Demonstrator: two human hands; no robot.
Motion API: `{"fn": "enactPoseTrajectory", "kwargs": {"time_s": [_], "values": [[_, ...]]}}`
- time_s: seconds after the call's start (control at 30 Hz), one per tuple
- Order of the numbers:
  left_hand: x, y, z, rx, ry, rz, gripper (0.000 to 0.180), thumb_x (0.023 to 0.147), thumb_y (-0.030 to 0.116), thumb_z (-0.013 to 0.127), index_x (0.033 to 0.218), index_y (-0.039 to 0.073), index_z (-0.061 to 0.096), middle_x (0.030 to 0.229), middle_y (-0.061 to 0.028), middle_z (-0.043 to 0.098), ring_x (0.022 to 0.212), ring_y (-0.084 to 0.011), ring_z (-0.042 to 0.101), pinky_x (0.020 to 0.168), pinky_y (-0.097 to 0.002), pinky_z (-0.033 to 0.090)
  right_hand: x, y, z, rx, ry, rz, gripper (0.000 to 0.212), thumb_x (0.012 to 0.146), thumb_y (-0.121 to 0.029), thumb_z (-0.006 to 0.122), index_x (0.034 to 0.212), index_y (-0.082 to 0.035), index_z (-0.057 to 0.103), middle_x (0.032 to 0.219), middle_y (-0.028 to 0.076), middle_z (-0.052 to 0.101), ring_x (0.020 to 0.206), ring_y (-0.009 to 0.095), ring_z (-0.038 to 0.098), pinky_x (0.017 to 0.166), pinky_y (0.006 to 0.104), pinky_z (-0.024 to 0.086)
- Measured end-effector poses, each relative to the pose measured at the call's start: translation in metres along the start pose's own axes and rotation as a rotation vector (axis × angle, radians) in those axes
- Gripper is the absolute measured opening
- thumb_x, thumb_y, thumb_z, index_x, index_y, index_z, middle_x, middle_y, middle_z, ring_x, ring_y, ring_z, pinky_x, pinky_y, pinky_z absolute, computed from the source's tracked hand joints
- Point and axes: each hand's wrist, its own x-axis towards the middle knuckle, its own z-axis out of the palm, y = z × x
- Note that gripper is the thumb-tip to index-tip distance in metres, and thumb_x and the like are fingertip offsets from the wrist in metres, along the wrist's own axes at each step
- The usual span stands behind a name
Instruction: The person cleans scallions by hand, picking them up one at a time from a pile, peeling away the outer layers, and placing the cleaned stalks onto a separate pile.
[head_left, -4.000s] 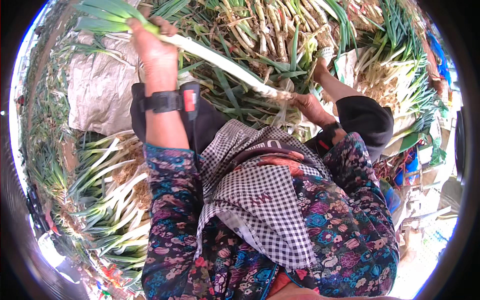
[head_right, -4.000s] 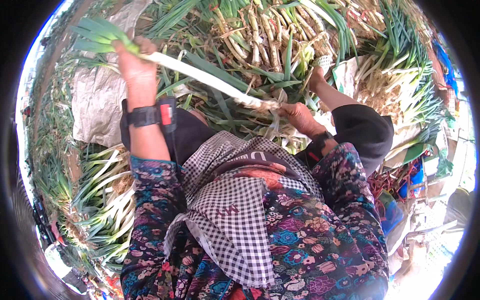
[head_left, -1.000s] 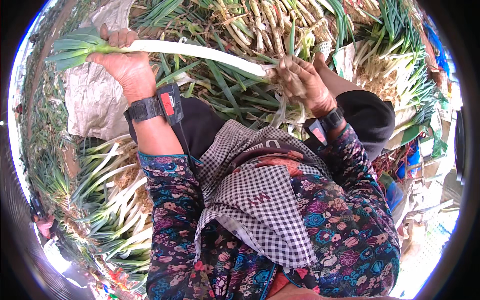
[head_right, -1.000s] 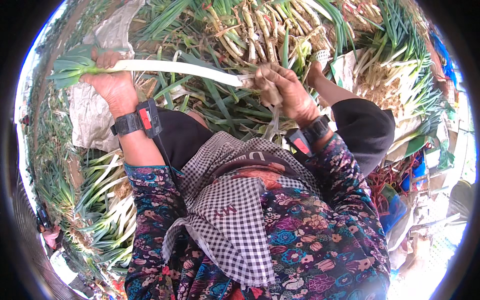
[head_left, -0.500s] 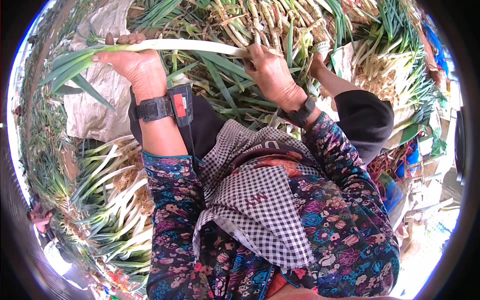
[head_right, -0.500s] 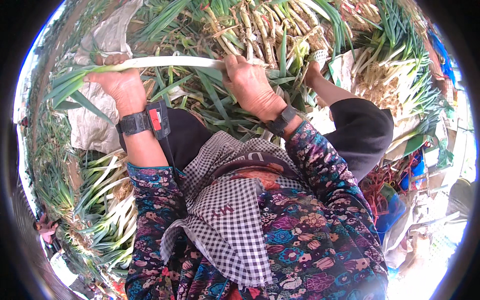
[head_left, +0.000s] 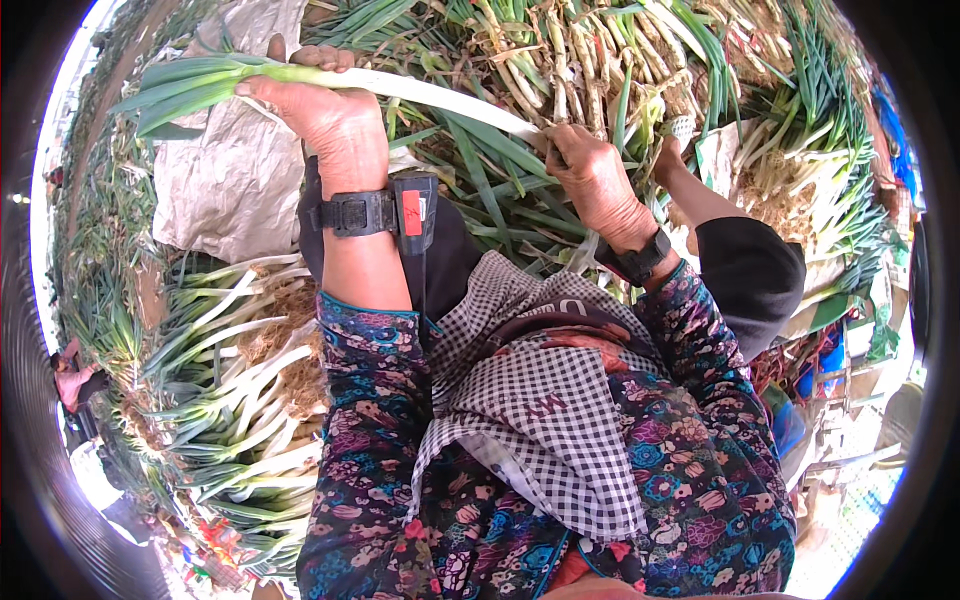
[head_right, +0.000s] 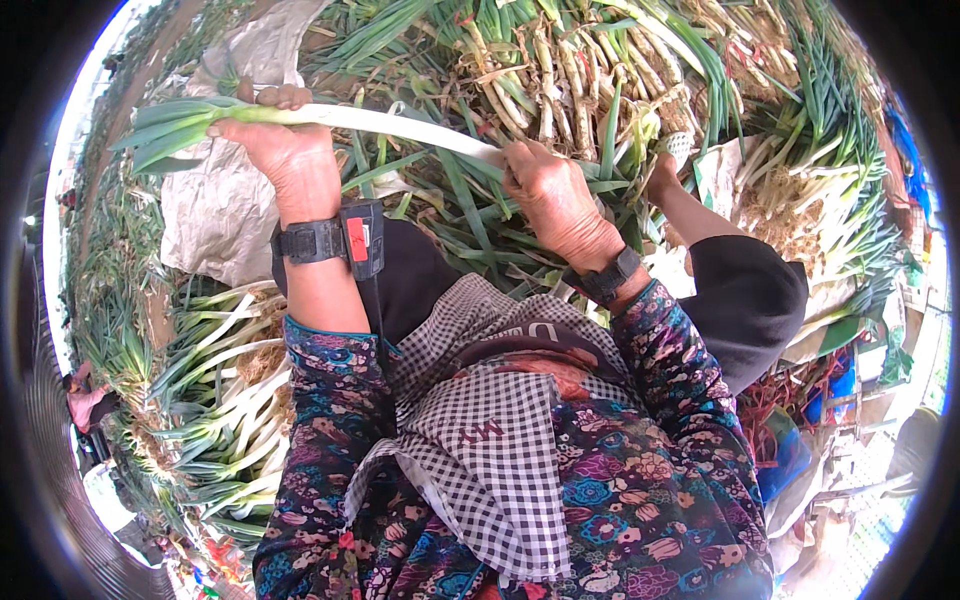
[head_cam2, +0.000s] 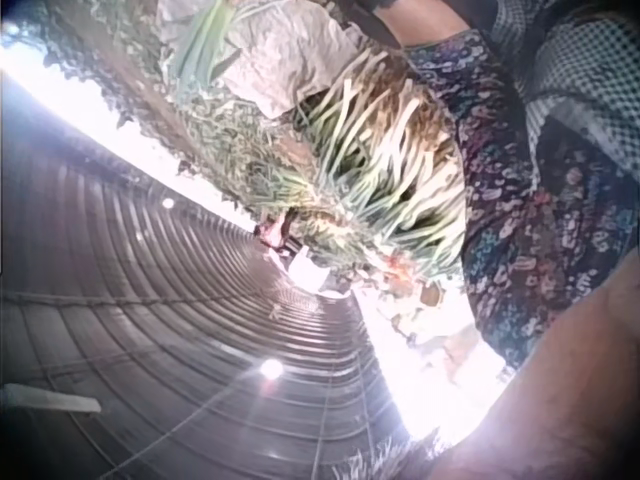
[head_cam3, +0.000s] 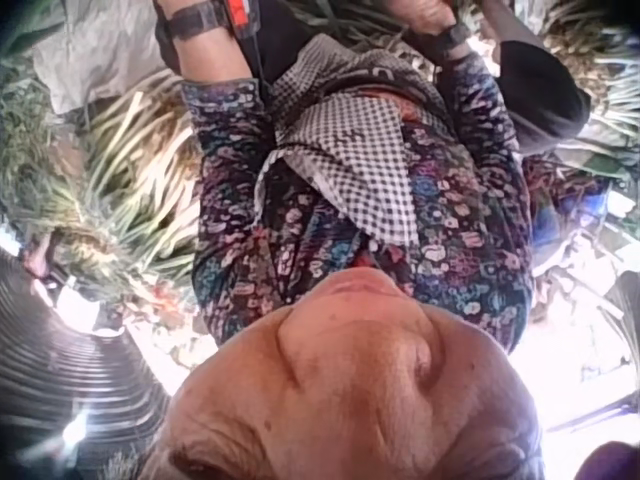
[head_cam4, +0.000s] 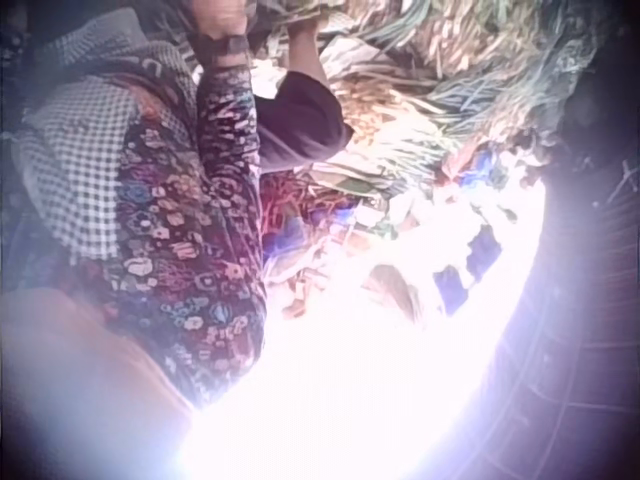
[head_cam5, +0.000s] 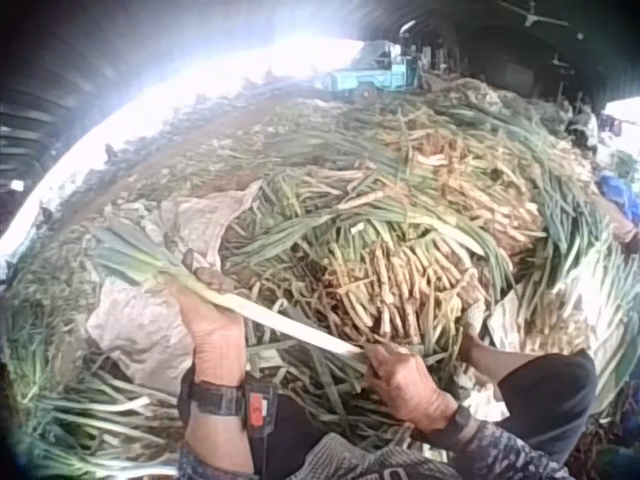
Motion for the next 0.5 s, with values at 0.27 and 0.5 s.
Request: {"fn": "enactPoseTrajectory", "kwargs": {"time_s": [0.27,0.5], "values": [[-0.014,0.015,0.019,0.084,-0.066,-0.032,0.074,0.085,0.074,0.039,0.116,0.008,0.053,0.061,0.0028,0.039,0.059,-0.0117,0.039,0.052,-0.0253,0.034,-0.006,-0.003,0.0,1.023,-0.019,0.732,0.016,0.092,-0.011,0.056,0.087,0.005,0.058,0.069,0.01,0.064,0.05,0.016,0.06,0.046,0.0291,0.05],[0.009,0.023,-0.006,-0.374,-0.584,-0.205,0.08,0.081,0.077,0.039,0.115,0.006,0.054,0.055,0.0033,0.033,0.052,-0.0105,0.029,0.046,-0.0229,0.028,-0.028,0.03,-0.004,1.647,0.085,0.846,0.02,0.097,-0.013,0.049,0.11,0.001,0.055,0.088,0.008,0.06,0.067,0.012,0.056,0.058,0.0232,0.047]]}}
